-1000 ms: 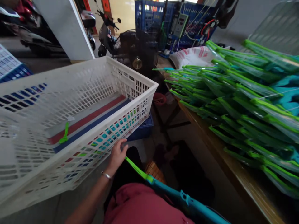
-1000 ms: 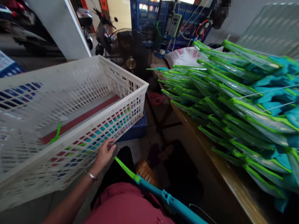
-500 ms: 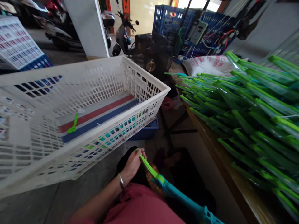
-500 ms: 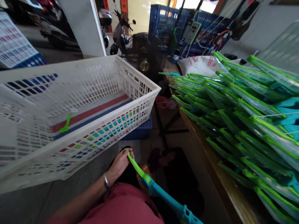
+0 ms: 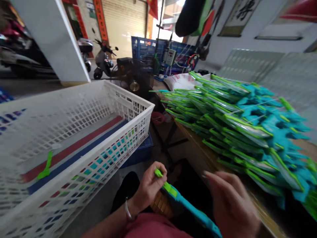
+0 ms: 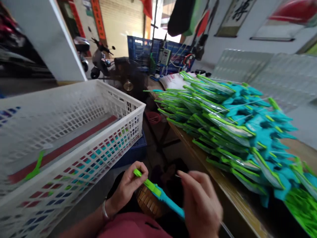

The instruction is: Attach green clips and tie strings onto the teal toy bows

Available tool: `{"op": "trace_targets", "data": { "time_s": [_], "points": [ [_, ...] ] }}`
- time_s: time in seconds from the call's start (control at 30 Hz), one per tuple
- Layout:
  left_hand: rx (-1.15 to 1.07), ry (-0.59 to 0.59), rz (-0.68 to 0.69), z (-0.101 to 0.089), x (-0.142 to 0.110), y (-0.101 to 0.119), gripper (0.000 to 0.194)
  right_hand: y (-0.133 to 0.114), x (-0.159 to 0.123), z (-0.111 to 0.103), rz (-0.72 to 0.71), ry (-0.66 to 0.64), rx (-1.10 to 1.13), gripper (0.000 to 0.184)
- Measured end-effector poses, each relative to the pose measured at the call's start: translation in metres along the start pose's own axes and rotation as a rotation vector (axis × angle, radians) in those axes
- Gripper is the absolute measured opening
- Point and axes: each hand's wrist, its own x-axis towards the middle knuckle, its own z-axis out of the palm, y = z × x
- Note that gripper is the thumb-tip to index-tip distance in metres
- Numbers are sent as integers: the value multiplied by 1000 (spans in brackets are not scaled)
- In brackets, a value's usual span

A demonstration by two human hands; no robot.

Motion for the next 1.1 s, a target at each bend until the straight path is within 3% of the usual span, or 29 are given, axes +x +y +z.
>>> {"op": "trace_targets", "data": {
  "time_s": [0.07,0.17,0.3,0.43,0.63,1.1],
  "points": [
    [53,-24,30,7,1,5,15,-9,6,12,42,-42,133,22],
    [-35,4,119,6,4,10,13,-21,15,29,75,-99,368,16],
    [-191,-89,215,5,2,18,21,-34,14,38,74,-150,441,20],
    [-377,-200,175,15,-4,26,23,-44,8,40,-16,-233,506,22],
    [-474,-230,111,23,-6,30,25,-47,1,41,-80,-253,490,24],
    [-495,-276,140,25,-8,28,21,-43,-8,44,-127,-290,455,22]
  ]
}}
